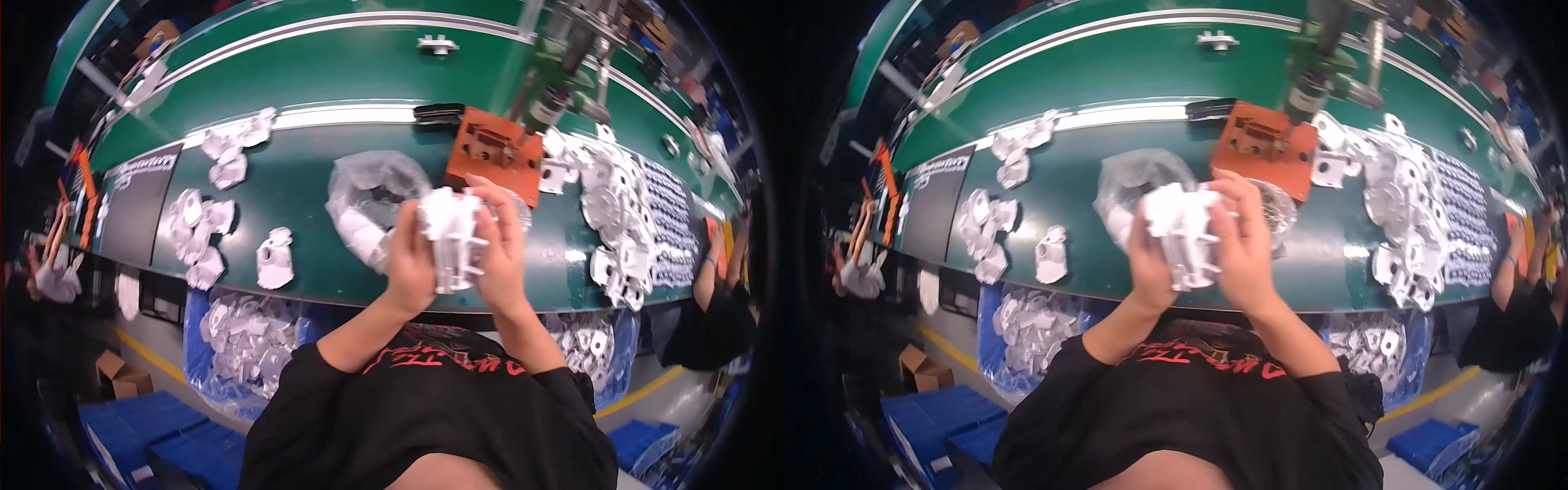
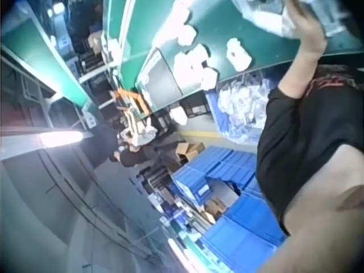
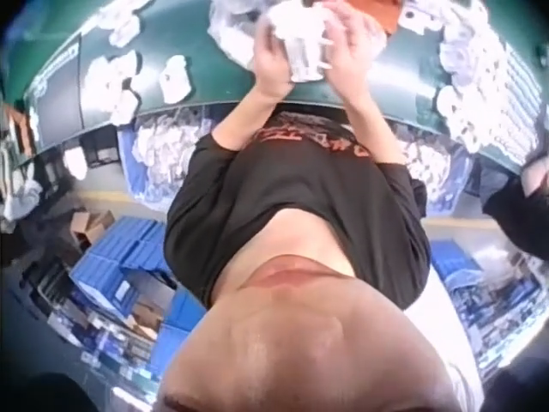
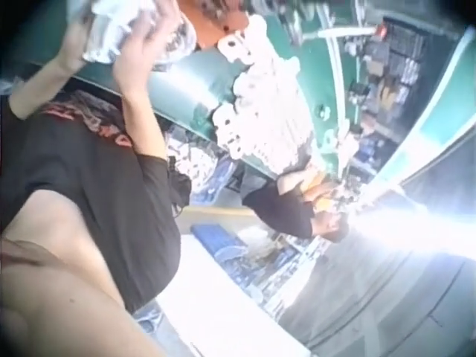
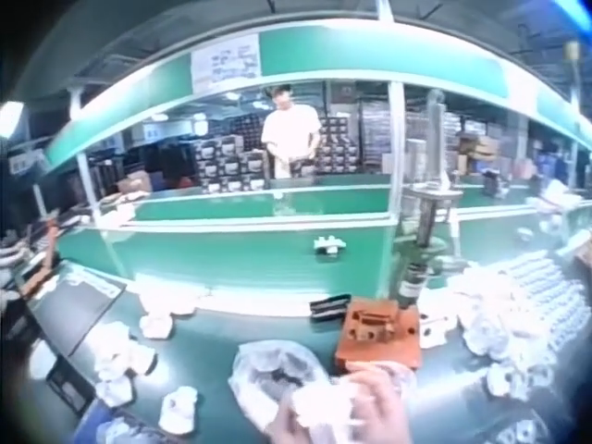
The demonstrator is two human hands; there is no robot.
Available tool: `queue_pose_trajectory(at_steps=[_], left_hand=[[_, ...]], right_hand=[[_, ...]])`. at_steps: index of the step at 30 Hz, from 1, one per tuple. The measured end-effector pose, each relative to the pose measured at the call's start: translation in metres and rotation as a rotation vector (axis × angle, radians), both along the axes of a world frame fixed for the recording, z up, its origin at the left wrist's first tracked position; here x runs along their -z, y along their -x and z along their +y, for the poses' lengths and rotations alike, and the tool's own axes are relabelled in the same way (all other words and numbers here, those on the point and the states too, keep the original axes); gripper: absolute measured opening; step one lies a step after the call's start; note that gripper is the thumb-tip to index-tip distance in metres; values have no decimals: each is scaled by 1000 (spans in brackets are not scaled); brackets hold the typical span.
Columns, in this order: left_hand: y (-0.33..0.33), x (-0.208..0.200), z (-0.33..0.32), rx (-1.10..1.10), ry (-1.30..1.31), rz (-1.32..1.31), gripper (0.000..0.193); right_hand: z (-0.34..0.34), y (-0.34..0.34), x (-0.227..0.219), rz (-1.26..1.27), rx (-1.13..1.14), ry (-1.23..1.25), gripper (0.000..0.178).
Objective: Assembling plastic components using screws and a manual press on a factory line.
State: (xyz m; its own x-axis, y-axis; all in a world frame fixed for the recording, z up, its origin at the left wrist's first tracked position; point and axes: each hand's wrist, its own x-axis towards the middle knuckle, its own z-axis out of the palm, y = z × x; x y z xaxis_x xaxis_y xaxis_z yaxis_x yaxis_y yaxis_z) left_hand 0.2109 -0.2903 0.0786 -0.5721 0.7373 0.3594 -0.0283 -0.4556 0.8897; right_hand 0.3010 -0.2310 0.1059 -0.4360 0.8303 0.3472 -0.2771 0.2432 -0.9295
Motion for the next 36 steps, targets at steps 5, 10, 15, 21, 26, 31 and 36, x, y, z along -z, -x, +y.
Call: queue_pose_trajectory(at_steps=[5,10,15,21,26,31,36], left_hand=[[1,3,4,-101,-67,173,13],[1,-7,-3,-39,-44,193,13],[1,0,-1,-69,-18,215,13],[2,-7,-3,173,-44,-27,16],[-1,-7,-5,422,-137,-358,31],[-15,2,-11,196,-68,44,32],[4,-3,-10,22,97,269,20]], right_hand=[[7,-7,14,-23,-60,218,30],[11,-11,18,-8,-70,361,32],[-5,1,21,-33,-1,145,33],[3,-1,25,-164,174,-305,36],[22,-7,9,-38,199,-143,31],[27,-10,9,-74,207,-208,29],[26,-18,7,-175,45,-319,35]])
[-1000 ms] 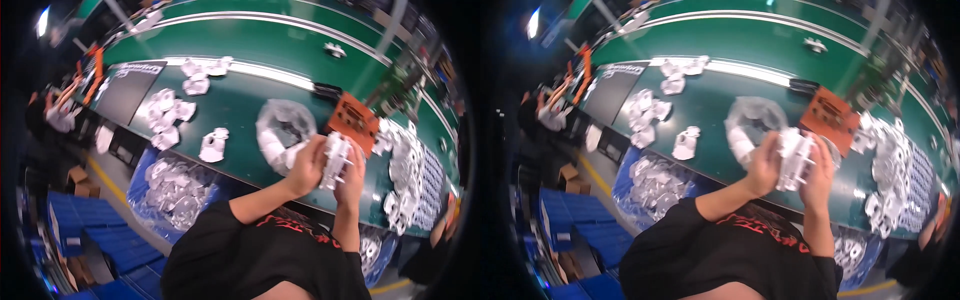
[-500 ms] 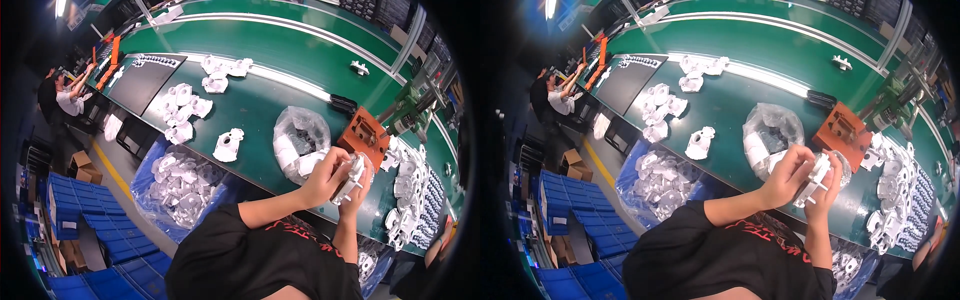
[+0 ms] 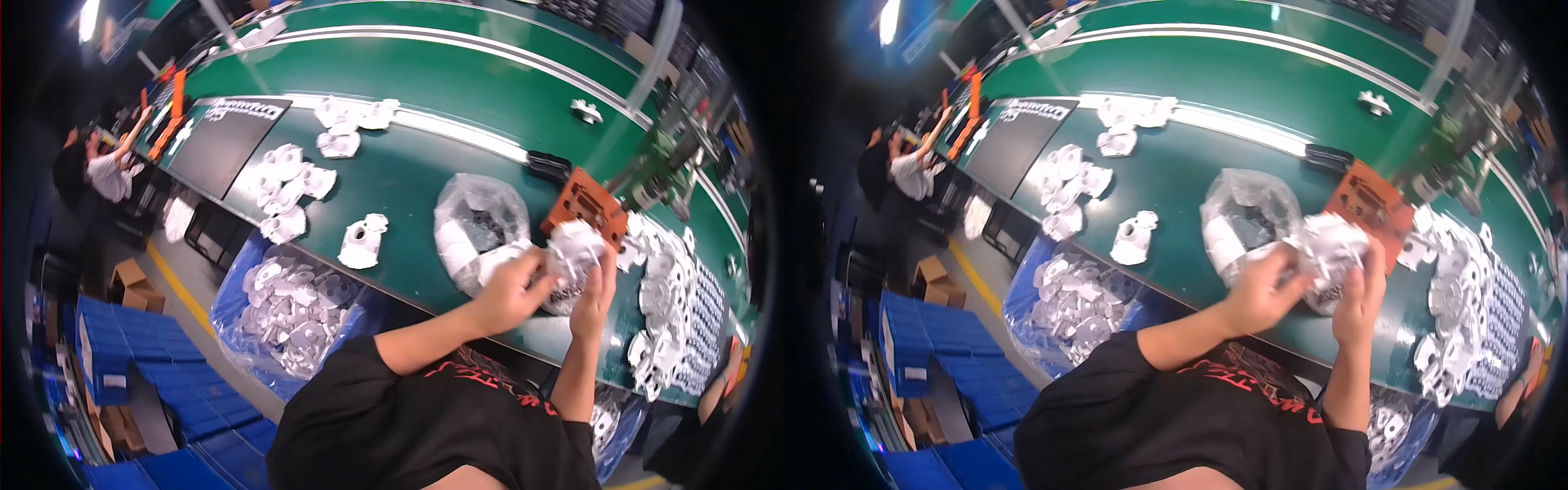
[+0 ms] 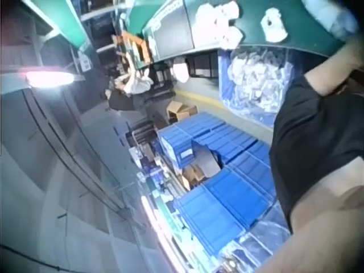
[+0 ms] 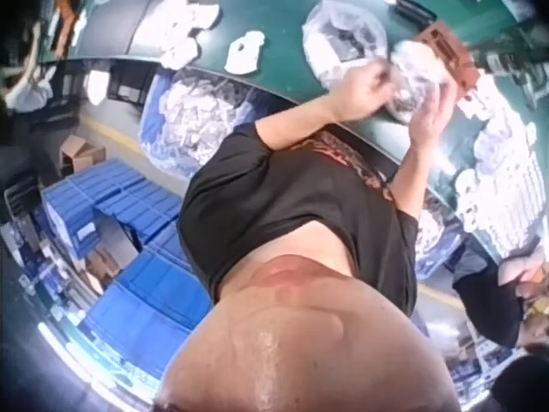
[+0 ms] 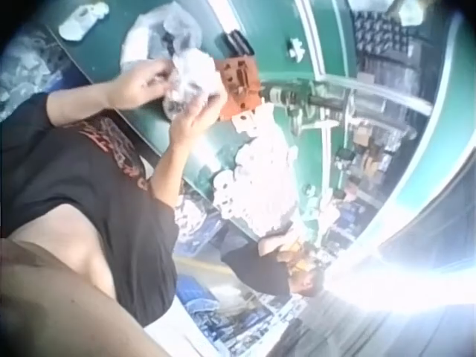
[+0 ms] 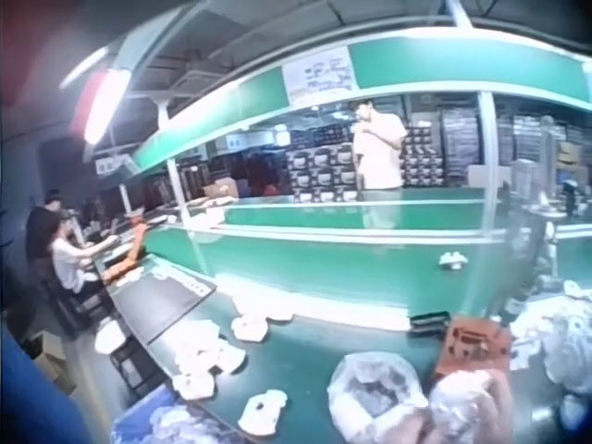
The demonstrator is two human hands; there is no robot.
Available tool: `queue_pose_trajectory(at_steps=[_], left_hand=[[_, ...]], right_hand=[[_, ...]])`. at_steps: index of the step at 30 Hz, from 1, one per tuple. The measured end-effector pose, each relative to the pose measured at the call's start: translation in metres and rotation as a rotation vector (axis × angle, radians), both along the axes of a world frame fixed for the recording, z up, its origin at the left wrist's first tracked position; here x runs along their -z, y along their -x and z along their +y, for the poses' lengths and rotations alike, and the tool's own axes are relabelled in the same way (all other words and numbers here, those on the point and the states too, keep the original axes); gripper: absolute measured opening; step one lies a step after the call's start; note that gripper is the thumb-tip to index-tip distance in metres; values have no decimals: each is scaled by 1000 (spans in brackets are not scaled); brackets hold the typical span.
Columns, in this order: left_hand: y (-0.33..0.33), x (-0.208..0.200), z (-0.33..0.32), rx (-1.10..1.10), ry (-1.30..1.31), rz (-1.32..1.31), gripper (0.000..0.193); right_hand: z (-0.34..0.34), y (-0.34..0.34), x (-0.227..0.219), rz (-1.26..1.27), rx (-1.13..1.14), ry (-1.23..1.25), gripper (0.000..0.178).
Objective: Assembling plastic components using screws and a manual press on a factory line.
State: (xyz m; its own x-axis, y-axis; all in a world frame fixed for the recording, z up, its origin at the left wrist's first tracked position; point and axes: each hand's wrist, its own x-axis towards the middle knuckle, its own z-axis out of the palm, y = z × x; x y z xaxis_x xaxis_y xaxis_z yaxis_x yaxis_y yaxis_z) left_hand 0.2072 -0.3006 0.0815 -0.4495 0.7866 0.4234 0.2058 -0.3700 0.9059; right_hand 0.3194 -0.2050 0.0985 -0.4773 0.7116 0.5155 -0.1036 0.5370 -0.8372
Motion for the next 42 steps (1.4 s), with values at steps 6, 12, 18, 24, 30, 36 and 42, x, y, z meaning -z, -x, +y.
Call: queue_pose_trajectory(at_steps=[6,12,18,24,30,36,42], left_hand=[[56,-11,22,-146,53,396,20],[70,-17,111,42,-17,726,22],[62,10,192,250,-6,1249,17],[48,18,194,187,-140,1296,9],[53,19,197,247,-201,1331,11],[64,20,191,285,-336,1242,14],[57,39,197,369,-275,1080,18]], right_hand=[[32,-13,30,-529,304,-357,15],[35,-11,44,-388,325,-433,13],[31,-16,45,-361,325,-406,12],[33,-21,49,-330,323,-408,12],[40,-18,50,-322,329,-417,14],[36,-10,46,-345,304,-413,15],[24,-16,43,-381,313,-368,17]])
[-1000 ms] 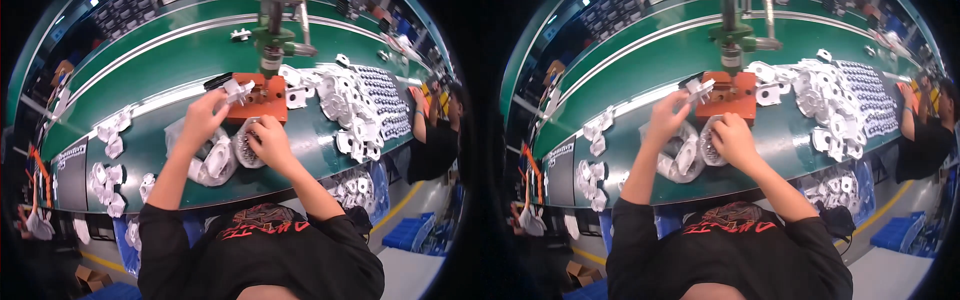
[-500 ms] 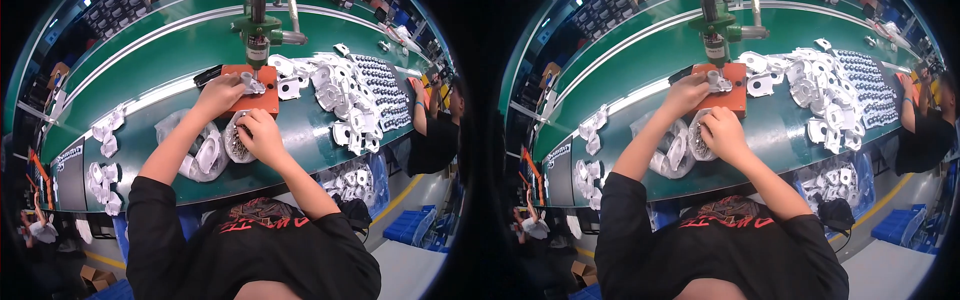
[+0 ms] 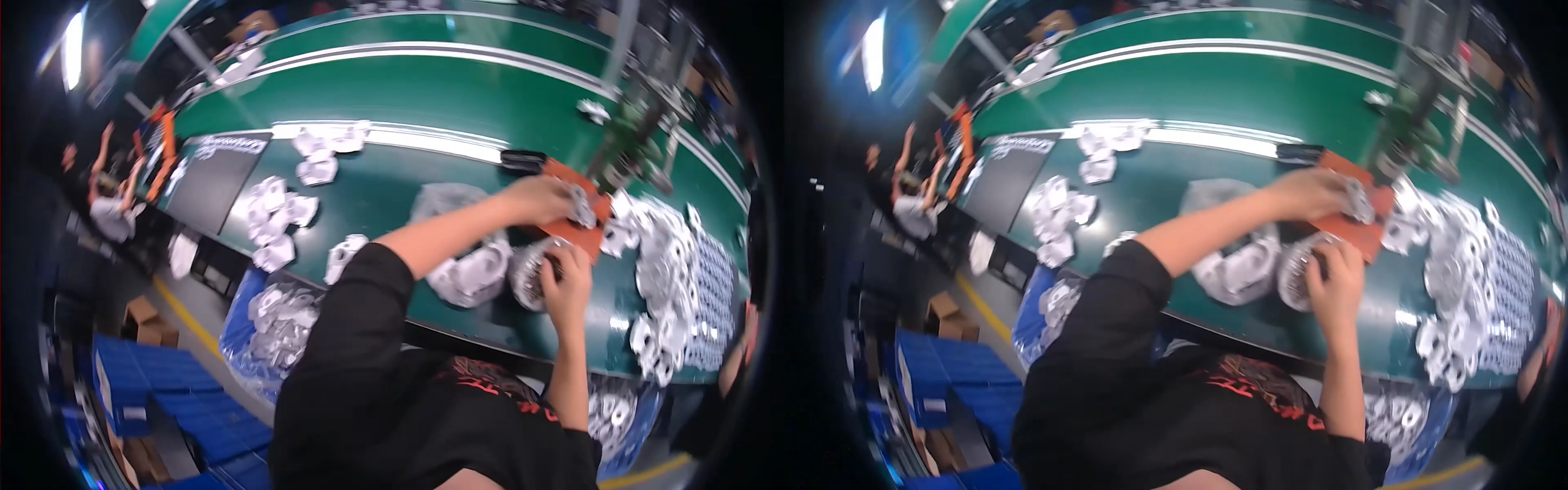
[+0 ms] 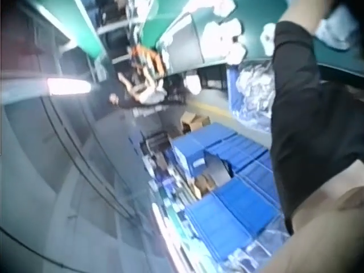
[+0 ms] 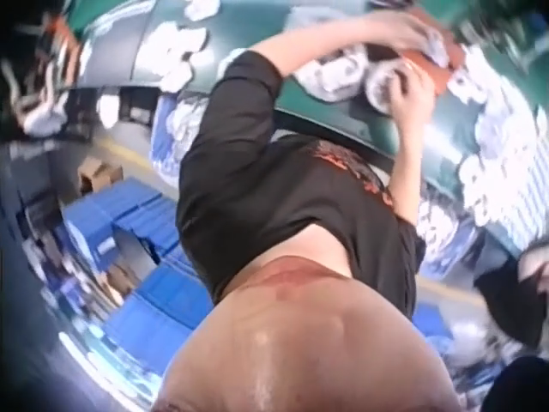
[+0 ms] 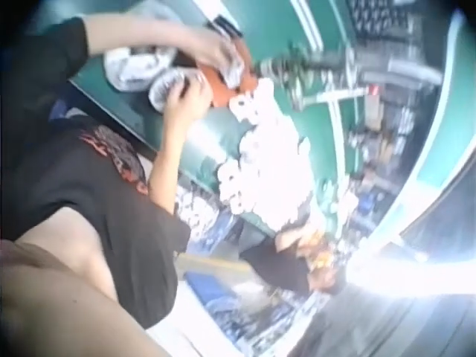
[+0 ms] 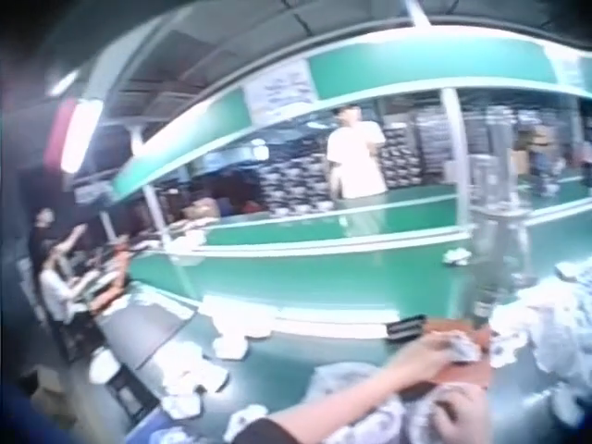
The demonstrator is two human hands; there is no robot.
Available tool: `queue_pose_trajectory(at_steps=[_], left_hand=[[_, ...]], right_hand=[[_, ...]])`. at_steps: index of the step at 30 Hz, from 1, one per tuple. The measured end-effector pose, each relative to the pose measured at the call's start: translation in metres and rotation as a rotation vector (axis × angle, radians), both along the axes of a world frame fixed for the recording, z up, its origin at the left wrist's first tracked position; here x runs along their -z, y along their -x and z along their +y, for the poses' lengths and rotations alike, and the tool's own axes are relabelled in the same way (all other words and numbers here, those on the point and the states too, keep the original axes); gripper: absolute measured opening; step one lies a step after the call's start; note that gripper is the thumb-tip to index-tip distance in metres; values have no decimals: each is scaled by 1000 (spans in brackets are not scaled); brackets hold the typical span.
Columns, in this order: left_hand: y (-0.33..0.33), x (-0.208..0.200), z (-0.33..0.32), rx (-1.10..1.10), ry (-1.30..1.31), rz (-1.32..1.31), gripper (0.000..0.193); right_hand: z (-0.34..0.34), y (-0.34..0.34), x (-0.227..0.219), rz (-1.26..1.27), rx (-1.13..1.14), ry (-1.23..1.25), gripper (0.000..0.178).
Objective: Assembling plastic components using screws and a manual press on a factory line.
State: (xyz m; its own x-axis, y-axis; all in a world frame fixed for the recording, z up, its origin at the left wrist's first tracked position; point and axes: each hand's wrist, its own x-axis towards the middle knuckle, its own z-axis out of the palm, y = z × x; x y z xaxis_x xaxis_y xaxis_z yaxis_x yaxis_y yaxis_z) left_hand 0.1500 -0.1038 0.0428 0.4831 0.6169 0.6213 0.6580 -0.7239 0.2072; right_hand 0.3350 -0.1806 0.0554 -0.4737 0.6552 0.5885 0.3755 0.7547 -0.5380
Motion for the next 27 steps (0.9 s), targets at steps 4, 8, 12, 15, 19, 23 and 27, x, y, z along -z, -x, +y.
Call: queue_pose_trajectory(at_steps=[4,8,12,15,19,23,27], left_hand=[[1,6,-2,-63,37,84,14],[5,7,-10,-223,-142,154,16],[2,3,-10,-327,-96,223,24],[1,0,-18,-398,-158,246,28],[-1,-14,-49,-269,110,60,28],[33,-29,-113,-449,478,-111,22],[69,2,-147,-653,692,101,24]], right_hand=[[-6,0,-10,-20,-29,34,20],[-5,4,-13,-83,-49,24,22],[-3,6,-13,-85,-38,26,22],[-5,6,-16,-72,-50,51,20],[-1,0,-14,-70,-25,64,18],[-7,2,-21,-59,-39,95,16],[-3,3,-16,-61,-53,44,16]])
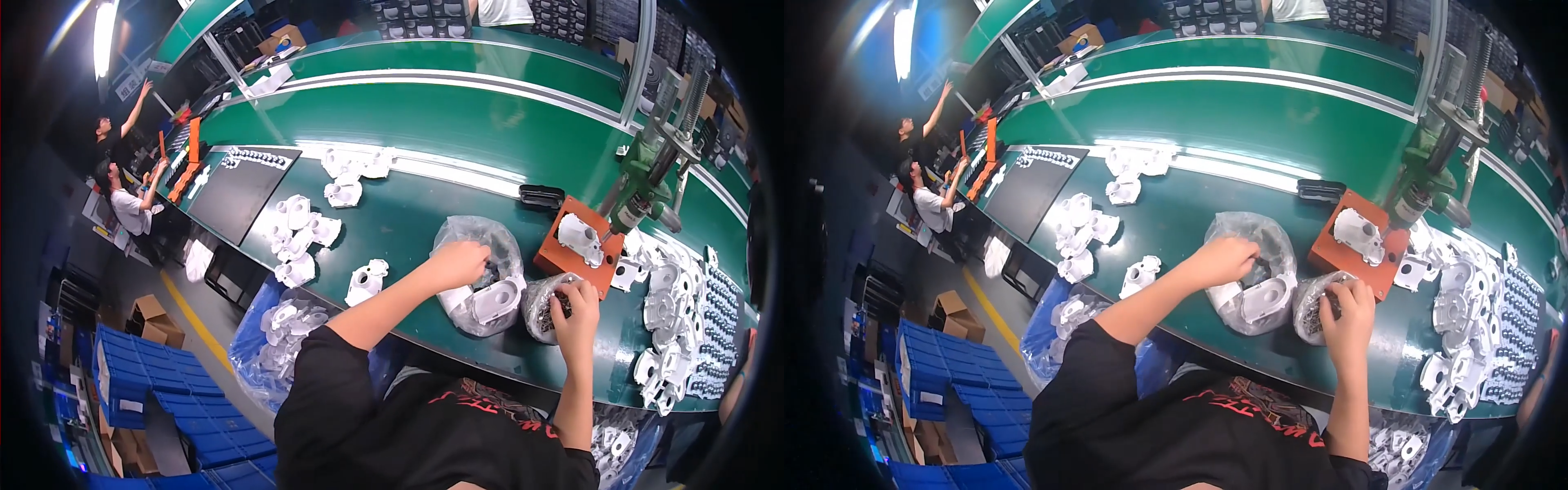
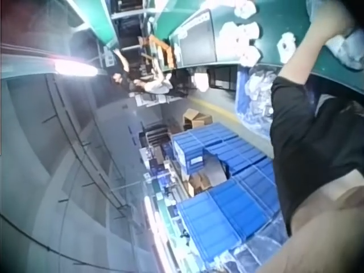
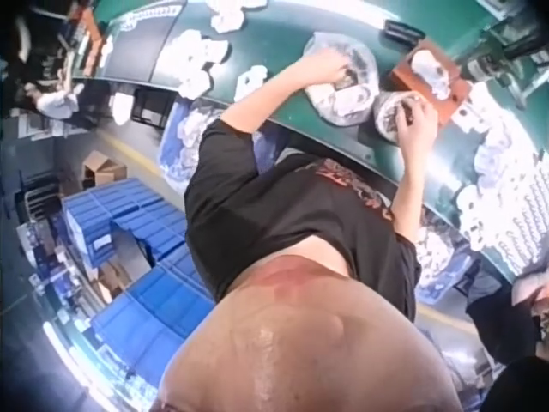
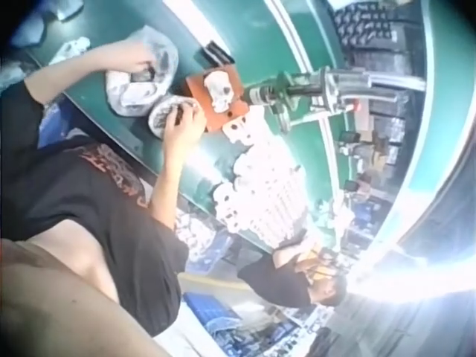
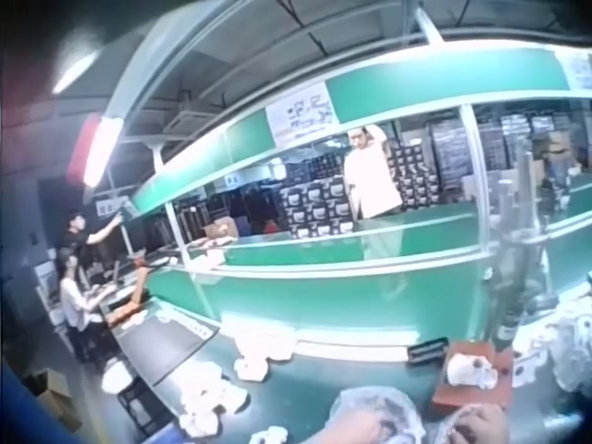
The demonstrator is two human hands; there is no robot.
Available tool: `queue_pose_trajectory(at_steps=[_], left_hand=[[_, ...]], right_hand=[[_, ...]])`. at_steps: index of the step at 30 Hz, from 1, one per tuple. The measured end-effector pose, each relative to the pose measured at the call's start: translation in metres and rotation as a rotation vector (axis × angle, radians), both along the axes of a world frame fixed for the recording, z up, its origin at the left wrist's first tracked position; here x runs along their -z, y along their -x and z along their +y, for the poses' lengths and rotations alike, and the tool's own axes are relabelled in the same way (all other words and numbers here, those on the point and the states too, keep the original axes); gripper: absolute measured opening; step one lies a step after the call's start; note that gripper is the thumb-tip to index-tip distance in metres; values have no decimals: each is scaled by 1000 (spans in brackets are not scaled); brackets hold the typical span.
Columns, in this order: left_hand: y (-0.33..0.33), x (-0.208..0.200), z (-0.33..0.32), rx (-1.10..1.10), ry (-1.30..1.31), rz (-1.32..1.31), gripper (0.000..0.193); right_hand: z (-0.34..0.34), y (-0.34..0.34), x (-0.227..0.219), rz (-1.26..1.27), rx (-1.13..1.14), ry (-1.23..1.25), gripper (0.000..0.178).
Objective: Assembling plastic components using screws and a manual press on a factory line.
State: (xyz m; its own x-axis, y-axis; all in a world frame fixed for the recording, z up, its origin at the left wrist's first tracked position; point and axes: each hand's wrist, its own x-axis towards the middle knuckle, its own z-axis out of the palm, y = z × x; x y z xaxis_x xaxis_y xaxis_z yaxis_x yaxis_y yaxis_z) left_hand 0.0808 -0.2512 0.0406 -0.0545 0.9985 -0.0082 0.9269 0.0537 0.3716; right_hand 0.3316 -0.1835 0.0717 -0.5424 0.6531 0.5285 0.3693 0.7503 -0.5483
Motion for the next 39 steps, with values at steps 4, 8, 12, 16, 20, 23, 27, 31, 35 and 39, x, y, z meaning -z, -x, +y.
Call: queue_pose_trajectory(at_steps=[4,8,12,16,20,23,27,31,35,39], left_hand=[[1,33,-2,-43,-301,175,20],[-12,33,5,-55,-365,235,22],[-17,37,11,-62,-296,153,22],[-8,47,11,-65,-320,44,18],[-2,52,9,-55,-324,-16,15],[-5,44,6,-56,-350,-40,13],[-13,31,3,-99,-358,-72,15],[-8,19,4,-131,-276,-223,16],[-6,-2,0,-181,-243,-422,15],[-3,-14,-4,-332,-87,-818,17]], right_hand=[[-1,0,-2,14,10,-6,18],[-1,3,-1,12,1,-11,16],[-1,1,2,14,9,3,15],[-1,2,0,22,2,-6,15],[0,0,0,6,-4,10,15],[-1,0,1,6,0,21,14],[-1,0,0,36,7,11,12],[-2,0,-1,45,-2,22,12],[0,0,3,61,10,12,10],[0,0,2,91,10,14,6]])
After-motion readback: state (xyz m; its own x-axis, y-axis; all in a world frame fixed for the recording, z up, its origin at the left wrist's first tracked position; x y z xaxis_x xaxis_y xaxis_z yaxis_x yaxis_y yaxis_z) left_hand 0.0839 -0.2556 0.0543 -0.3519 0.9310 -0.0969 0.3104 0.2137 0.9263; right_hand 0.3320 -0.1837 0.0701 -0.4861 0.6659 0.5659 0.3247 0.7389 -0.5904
